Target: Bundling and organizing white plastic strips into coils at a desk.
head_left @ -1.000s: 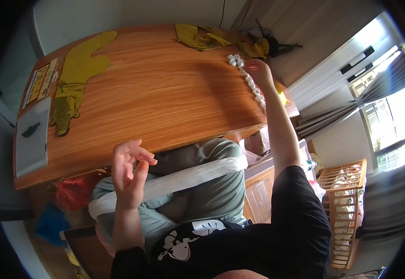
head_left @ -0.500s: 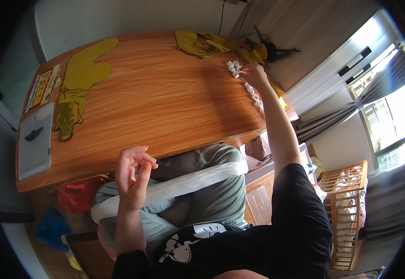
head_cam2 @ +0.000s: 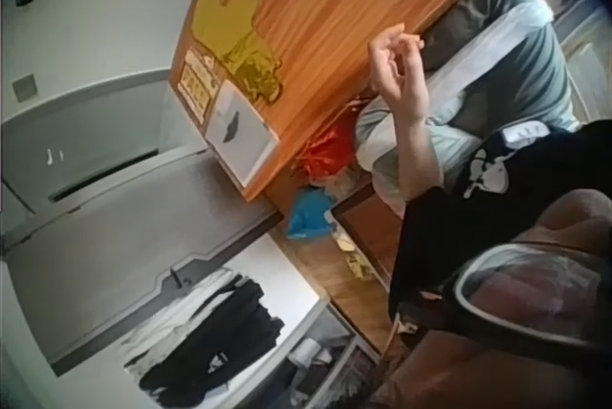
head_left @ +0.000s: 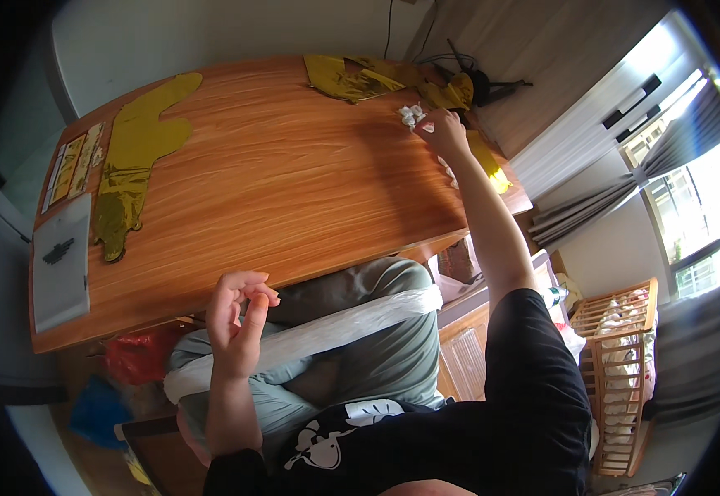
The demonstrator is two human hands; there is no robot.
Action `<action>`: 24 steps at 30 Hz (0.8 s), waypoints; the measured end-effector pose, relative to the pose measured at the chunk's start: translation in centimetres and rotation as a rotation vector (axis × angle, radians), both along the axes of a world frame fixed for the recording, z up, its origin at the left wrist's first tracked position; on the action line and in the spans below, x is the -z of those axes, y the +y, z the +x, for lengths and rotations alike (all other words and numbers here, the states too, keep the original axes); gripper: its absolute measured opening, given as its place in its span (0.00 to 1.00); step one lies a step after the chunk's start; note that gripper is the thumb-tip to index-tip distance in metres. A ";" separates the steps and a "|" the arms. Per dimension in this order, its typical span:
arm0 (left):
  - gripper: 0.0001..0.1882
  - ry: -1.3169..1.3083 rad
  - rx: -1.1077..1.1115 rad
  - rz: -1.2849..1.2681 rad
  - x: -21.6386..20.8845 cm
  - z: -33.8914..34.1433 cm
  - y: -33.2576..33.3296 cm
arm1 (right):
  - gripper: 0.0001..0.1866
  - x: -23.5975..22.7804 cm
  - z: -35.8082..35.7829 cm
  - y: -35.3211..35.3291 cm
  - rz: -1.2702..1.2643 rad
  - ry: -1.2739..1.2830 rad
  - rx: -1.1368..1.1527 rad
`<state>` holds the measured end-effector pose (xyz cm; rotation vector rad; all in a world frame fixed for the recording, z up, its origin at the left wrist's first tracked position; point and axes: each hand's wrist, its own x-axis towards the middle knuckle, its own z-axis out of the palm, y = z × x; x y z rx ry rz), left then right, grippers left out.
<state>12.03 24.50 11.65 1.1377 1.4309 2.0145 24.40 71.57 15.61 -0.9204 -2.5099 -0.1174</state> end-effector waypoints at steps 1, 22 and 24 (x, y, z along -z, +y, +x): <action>0.11 -0.003 -0.002 0.002 0.1 0.0 0.1 | 0.08 0.0 0.1 0.1 0.007 0.048 -0.021; 0.15 0.787 -0.473 -0.276 1.2 -0.6 3.8 | 0.20 28.8 28.2 -2.6 -0.761 1.297 0.809; 0.15 0.865 -0.427 -0.332 0.6 -0.3 4.6 | 0.17 32.2 24.4 -2.7 -1.161 1.258 1.027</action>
